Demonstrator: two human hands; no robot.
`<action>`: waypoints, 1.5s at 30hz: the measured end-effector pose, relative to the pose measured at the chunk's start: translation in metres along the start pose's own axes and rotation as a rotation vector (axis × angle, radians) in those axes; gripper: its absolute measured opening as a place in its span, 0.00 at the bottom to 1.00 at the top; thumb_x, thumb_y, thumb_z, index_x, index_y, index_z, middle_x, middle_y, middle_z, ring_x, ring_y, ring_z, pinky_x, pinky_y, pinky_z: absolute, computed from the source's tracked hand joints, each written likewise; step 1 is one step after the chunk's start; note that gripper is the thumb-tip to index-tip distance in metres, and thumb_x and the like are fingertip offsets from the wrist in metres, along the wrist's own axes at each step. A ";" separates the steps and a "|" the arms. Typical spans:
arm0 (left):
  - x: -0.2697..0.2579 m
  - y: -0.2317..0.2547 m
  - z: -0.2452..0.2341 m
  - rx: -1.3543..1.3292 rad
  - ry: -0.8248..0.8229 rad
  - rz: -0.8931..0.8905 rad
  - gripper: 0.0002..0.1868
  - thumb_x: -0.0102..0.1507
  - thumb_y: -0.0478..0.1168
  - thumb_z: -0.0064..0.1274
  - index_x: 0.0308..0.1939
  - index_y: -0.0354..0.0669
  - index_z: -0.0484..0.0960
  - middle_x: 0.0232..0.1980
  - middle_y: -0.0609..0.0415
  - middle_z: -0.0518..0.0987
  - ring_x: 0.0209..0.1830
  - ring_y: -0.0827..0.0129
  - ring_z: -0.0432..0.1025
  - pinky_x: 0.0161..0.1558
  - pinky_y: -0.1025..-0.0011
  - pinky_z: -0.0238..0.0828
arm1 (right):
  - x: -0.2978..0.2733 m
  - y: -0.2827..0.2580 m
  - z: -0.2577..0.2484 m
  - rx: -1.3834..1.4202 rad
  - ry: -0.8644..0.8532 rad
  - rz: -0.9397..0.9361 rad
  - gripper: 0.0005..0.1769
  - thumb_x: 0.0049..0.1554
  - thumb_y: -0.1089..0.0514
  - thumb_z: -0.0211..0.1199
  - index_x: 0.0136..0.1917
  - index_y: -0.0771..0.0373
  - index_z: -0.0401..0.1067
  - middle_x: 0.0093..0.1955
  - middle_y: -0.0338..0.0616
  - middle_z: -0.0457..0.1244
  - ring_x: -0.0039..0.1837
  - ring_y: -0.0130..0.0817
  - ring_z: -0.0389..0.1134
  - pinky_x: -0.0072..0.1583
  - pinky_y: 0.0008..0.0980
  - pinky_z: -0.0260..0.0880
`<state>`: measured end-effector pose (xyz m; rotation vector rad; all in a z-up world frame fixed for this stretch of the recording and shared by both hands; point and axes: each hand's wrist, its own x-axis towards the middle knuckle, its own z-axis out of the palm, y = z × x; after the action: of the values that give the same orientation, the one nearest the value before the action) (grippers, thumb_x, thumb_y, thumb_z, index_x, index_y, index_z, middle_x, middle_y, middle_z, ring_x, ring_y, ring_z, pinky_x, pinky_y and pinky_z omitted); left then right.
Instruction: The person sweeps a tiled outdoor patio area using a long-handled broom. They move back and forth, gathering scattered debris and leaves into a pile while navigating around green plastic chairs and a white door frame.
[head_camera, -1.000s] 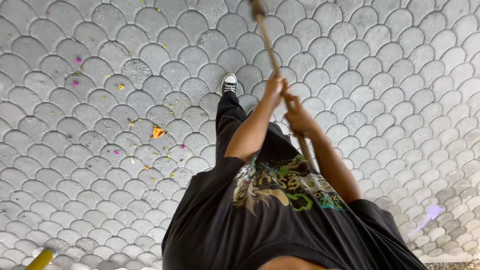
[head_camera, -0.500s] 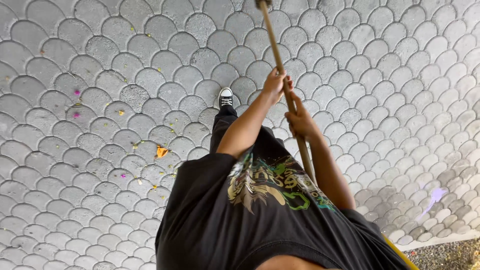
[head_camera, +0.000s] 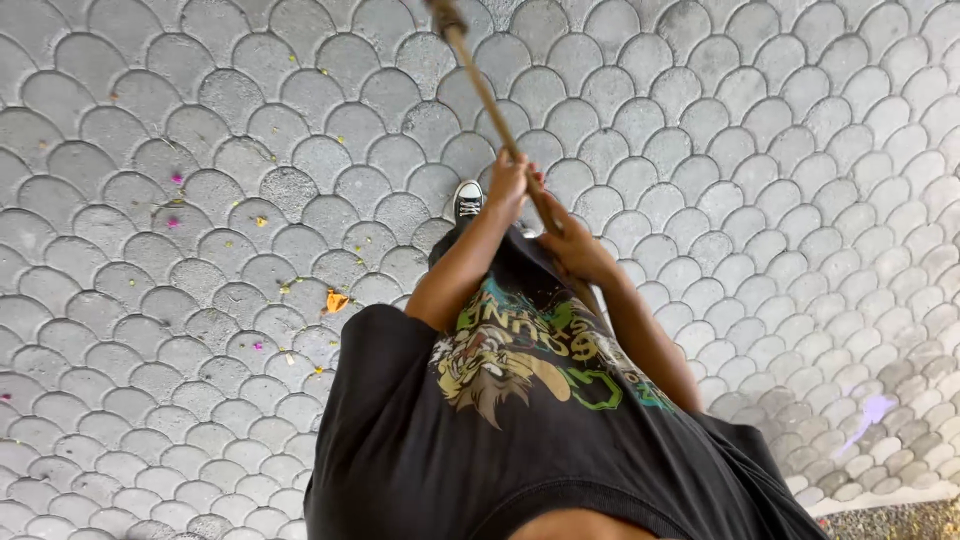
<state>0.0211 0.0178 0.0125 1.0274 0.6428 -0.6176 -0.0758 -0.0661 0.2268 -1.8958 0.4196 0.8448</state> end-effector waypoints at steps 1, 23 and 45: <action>-0.001 -0.001 0.018 -0.031 -0.083 -0.037 0.15 0.70 0.34 0.42 0.60 0.40 0.63 0.32 0.45 0.73 0.23 0.58 0.75 0.25 0.59 0.81 | -0.003 0.003 -0.005 -0.028 0.076 0.102 0.43 0.61 0.50 0.60 0.83 0.34 0.46 0.60 0.68 0.65 0.40 0.58 0.73 0.44 0.54 0.72; -0.032 -0.038 0.165 0.125 -0.271 -0.206 0.32 0.68 0.30 0.47 0.75 0.40 0.53 0.43 0.39 0.75 0.35 0.57 0.77 0.36 0.64 0.84 | -0.015 0.133 -0.079 0.633 0.303 0.004 0.42 0.64 0.68 0.52 0.84 0.53 0.38 0.33 0.51 0.61 0.20 0.34 0.62 0.18 0.31 0.61; -0.023 -0.124 0.311 0.150 -0.364 -0.338 0.37 0.68 0.31 0.49 0.77 0.51 0.50 0.42 0.40 0.77 0.35 0.56 0.79 0.41 0.58 0.85 | -0.048 0.196 -0.210 0.867 0.393 -0.020 0.42 0.65 0.69 0.50 0.85 0.52 0.36 0.33 0.46 0.59 0.21 0.29 0.60 0.18 0.27 0.59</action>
<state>-0.0249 -0.3085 0.0745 0.9181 0.4536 -1.1338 -0.1506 -0.3453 0.1927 -1.2245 0.8450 0.1867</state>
